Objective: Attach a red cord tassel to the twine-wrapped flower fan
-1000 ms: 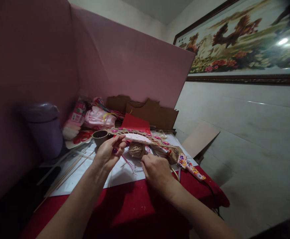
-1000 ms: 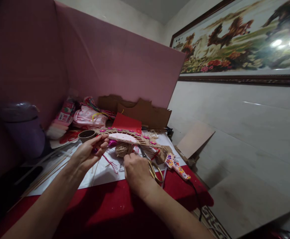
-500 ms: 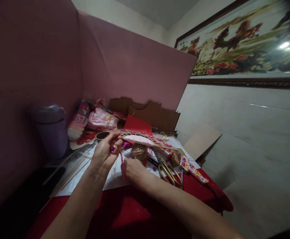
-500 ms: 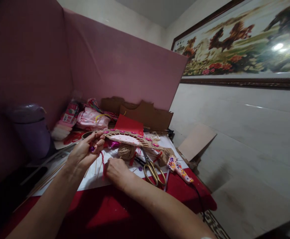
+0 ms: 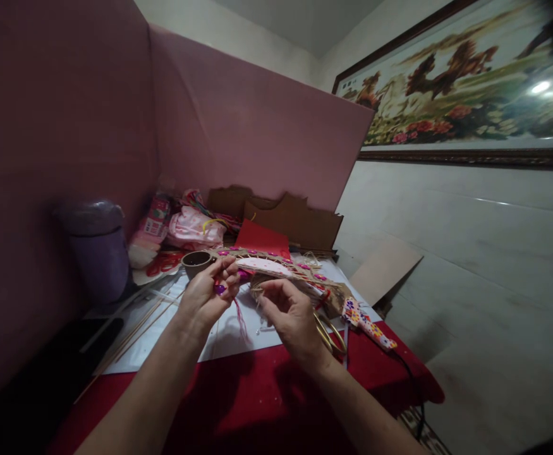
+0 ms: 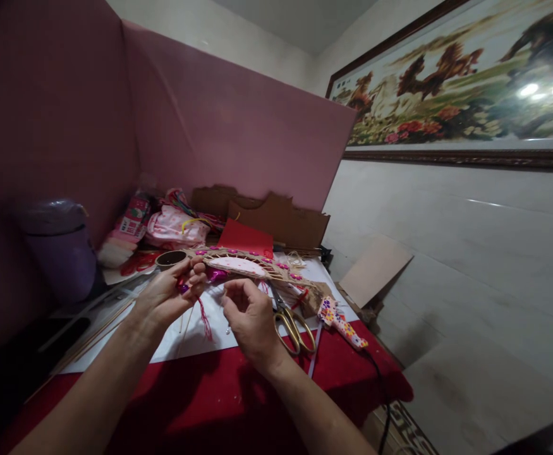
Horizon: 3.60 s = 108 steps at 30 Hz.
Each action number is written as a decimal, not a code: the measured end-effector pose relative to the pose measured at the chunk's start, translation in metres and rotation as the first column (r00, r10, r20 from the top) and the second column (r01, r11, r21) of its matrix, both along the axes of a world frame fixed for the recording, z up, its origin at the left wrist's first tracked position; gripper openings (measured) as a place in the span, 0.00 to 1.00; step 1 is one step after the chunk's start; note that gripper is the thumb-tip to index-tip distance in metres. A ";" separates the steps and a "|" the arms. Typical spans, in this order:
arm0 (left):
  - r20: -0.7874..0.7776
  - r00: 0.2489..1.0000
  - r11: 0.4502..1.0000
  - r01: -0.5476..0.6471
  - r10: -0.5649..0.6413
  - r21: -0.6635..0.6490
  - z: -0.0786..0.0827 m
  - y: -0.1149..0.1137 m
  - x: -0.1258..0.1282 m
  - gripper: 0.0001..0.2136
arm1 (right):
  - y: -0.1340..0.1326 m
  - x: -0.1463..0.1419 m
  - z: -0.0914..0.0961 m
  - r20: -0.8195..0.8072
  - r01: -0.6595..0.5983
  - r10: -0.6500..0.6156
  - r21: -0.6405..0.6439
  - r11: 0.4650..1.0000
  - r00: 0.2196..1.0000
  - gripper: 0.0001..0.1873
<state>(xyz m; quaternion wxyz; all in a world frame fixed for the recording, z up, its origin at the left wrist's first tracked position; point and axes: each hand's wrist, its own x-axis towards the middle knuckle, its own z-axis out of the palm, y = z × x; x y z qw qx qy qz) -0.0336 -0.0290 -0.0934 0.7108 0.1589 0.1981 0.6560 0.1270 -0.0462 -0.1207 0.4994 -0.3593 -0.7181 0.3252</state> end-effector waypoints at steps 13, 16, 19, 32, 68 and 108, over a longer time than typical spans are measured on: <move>0.033 0.993 0.991 0.118 -0.116 -0.069 -0.006 -0.001 0.002 0.16 | -0.003 -0.027 -0.022 -0.139 0.067 -0.046 0.152 0.986 0.989 0.02; 0.039 0.993 0.990 0.117 -0.115 -0.073 -0.006 -0.001 0.001 0.16 | -0.005 -0.026 -0.023 -0.184 0.085 -0.056 0.152 0.985 0.981 0.03; 0.044 0.992 0.990 0.123 -0.120 -0.068 -0.006 -0.001 0.001 0.16 | -0.006 -0.026 -0.024 -0.172 0.064 -0.036 0.161 0.985 0.984 0.03; 0.069 0.994 0.995 0.085 -0.082 -0.041 -0.001 0.000 -0.011 0.18 | -0.018 -0.002 -0.022 0.175 -0.186 0.167 0.098 0.978 0.970 0.04; 0.097 0.989 0.992 0.114 -0.108 -0.053 -0.001 -0.001 -0.006 0.17 | -0.023 0.012 -0.011 0.110 0.075 -0.092 0.152 0.986 0.990 0.04; 0.171 0.982 0.994 0.095 -0.084 -0.054 -0.002 0.001 -0.017 0.15 | -0.032 0.039 -0.026 0.421 -0.132 0.120 -0.001 0.991 0.899 0.10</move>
